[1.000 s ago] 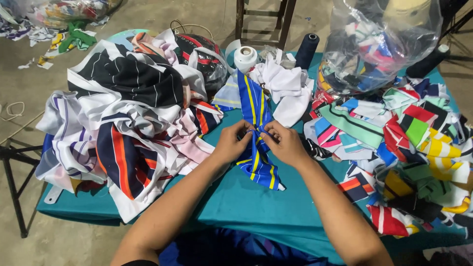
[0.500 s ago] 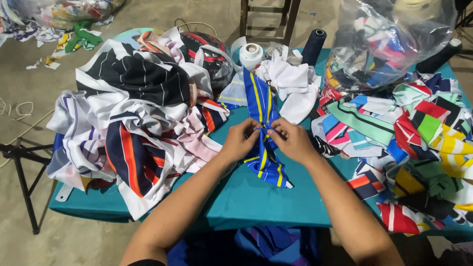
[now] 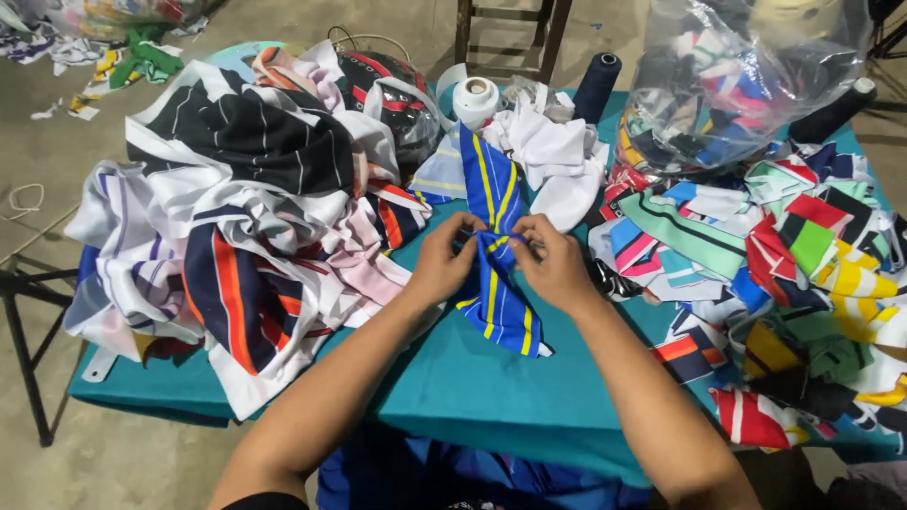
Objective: Sorting through a pile of colorful fabric scraps and using scissors to trim specific pieces.
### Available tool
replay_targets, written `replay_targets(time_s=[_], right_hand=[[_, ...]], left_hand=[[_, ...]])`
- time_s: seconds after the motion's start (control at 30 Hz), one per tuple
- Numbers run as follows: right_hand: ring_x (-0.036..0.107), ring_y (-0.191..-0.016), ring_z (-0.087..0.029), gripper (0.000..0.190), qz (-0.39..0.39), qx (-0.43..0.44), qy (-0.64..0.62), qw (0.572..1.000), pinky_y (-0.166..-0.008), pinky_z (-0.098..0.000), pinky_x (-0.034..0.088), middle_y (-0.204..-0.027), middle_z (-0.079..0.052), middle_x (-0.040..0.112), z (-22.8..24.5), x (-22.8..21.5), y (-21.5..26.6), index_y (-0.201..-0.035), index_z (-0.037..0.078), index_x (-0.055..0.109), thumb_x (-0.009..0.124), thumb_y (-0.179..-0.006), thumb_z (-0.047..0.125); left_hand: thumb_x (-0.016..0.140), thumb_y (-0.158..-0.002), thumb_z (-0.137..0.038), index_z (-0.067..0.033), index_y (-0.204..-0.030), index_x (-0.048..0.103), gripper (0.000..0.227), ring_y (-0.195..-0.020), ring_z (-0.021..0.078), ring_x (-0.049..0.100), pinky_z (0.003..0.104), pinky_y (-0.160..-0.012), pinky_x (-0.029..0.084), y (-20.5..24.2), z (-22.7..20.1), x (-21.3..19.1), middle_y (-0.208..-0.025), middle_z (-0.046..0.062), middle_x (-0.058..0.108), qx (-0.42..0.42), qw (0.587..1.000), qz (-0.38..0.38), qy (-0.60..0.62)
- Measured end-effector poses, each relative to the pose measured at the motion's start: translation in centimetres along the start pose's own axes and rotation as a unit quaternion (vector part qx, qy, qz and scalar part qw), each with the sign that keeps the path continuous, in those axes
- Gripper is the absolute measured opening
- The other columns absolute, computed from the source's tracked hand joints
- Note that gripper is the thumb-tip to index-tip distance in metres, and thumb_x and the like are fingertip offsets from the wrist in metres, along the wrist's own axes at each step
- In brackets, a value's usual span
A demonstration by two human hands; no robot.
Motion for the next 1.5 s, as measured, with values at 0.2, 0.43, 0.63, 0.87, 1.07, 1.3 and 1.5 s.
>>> replay_targets(time_s=[0.2, 0.43, 0.63, 0.87, 1.07, 1.3, 1.5], right_hand=[[0.07, -0.083, -0.015, 0.061, -0.038, -0.09, -0.077, 0.992, -0.074, -0.0381, 0.06, -0.098, -0.017, 0.075, 1.2, -0.9, 1.0, -0.155, -0.002, 0.041, 0.061, -0.097, -0.003], [0.073, -0.069, -0.022, 0.049, -0.103, -0.161, 0.15, 0.97, -0.059, -0.0328, 0.059, -0.079, -0.005, 0.076, 3.0, -0.6, 0.3, -0.14, 0.013, 0.067, 0.072, -0.096, 0.033], [0.019, -0.148, -0.059, 0.102, -0.032, -0.169, 0.201, 0.964, -0.12, -0.0642, 0.025, -0.165, -0.031, 0.022, 2.9, -0.7, 1.4, -0.165, 0.004, 0.025, 0.073, -0.075, 0.004], [0.015, -0.152, -0.056, 0.092, 0.063, -0.175, 0.232, 0.955, -0.118, -0.0692, 0.019, -0.169, -0.023, 0.009, 1.1, 1.9, 1.1, -0.157, 0.02, 0.038, 0.079, -0.075, 0.014], [0.03, -0.151, -0.047, 0.064, -0.118, -0.185, 0.185, 0.958, -0.125, -0.0519, 0.018, -0.157, -0.013, 0.052, 0.4, -1.8, -0.2, -0.124, 0.017, 0.077, 0.05, -0.072, -0.008], [0.073, -0.092, -0.026, 0.026, -0.086, 0.011, 0.108, 0.99, -0.09, -0.0397, 0.056, -0.087, -0.001, 0.075, 4.6, -6.4, -3.2, -0.086, 0.022, 0.072, 0.051, -0.095, 0.012], [0.073, -0.08, -0.039, 0.047, 0.078, 0.07, 0.152, 0.983, -0.069, -0.0467, 0.054, -0.069, -0.023, 0.072, 6.1, -5.9, -2.0, -0.129, 0.005, 0.072, 0.059, -0.087, 0.019]], left_hand=[[0.063, -0.102, -0.021, -0.0037, -0.165, 0.008, 0.085, -0.145, 0.0537, 0.031, 0.072, -0.116, 0.025, 0.2, -2.3, 0.7, -0.154, 0.04, 0.036, -0.05, 0.969, 0.124, 0.209], [0.068, -0.092, 0.0, -0.0172, -0.127, 0.074, 0.039, -0.117, 0.0141, 0.065, 0.039, -0.107, 0.048, 0.2, 2.1, 0.9, -0.119, 0.004, 0.076, -0.107, 0.982, 0.072, 0.139], [0.046, -0.076, 0.027, -0.0084, -0.162, 0.035, 0.093, -0.154, 0.0317, 0.018, 0.051, -0.126, 0.015, -0.5, -1.7, 0.3, -0.167, 0.017, 0.03, -0.004, 0.971, 0.115, 0.209], [0.067, -0.089, 0.011, -0.0098, -0.148, 0.056, 0.063, -0.099, 0.0097, 0.06, 0.027, -0.082, 0.058, 0.1, 0.6, 0.6, -0.108, 0.011, 0.076, -0.055, 0.976, 0.077, 0.197], [0.082, -0.083, -0.008, -0.0106, -0.162, 0.033, 0.093, -0.133, 0.0401, 0.056, 0.055, -0.105, 0.05, 0.4, -1.2, 1.1, -0.147, 0.025, 0.055, 0.005, 0.995, 0.082, 0.062], [0.085, -0.084, -0.018, -0.0069, -0.159, 0.038, 0.089, -0.124, 0.0421, 0.062, 0.051, -0.095, 0.057, 0.7, -0.7, 1.1, -0.147, 0.022, 0.055, 0.025, 0.995, 0.094, 0.012], [0.082, -0.086, -0.011, -0.0095, -0.135, 0.062, 0.052, -0.072, 0.0178, 0.06, 0.033, -0.067, 0.055, 1.0, 0.0, 1.5, -0.075, 0.003, 0.059, -0.053, 0.994, 0.085, 0.053]])
Point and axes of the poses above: each hand's wrist, its own y-axis away from the middle knuckle, its own x-axis out of the palm, z = x × y, the point moved 4 cm from there along -y, towards the middle knuckle
